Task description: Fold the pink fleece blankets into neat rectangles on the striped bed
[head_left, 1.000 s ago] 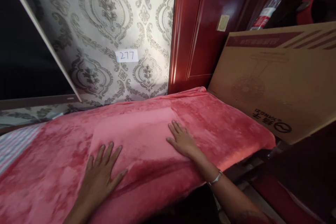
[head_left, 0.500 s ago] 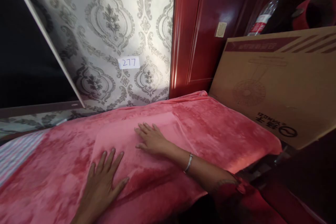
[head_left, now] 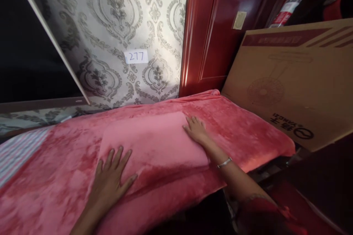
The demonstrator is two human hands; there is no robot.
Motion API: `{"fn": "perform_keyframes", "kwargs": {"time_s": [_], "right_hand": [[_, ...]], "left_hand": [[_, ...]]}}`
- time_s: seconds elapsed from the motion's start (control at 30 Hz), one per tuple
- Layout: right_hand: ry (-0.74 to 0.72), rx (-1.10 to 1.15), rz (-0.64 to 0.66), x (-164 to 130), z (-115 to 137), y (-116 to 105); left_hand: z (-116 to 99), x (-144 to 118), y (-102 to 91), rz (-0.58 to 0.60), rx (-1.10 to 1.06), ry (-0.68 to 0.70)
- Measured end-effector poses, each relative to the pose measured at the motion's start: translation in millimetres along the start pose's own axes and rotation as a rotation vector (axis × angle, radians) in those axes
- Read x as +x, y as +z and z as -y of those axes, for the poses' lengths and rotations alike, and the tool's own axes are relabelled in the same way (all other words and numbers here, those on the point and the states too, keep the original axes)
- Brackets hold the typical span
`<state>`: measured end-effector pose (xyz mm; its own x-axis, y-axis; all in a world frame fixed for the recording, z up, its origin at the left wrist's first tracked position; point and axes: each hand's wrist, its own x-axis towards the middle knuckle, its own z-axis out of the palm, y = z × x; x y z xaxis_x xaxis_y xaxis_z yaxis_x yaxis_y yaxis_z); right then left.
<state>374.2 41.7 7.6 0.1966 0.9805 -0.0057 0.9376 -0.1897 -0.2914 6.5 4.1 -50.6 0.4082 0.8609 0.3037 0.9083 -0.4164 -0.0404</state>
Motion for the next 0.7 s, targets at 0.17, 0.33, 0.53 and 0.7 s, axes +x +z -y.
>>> {"fn": "perform_keyframes", "kwargs": {"time_s": [0.17,0.33,0.53,0.7], "right_hand": [[-0.393,0.056,-0.09,-66,52,24],[-0.516,0.088,-0.008,-96,61,60],[-0.291,0.03,-0.075,-89,7,55],[-0.143,0.133,-0.262,-93,-41,65]], "left_hand": [[0,2,-3.8,0.027,-0.033,-0.004],[-1,2,-4.0,0.023,-0.013,-0.013],[-1,3,-2.7,0.004,0.007,0.005],[1,2,-1.1,-0.011,-0.015,0.019]]}}
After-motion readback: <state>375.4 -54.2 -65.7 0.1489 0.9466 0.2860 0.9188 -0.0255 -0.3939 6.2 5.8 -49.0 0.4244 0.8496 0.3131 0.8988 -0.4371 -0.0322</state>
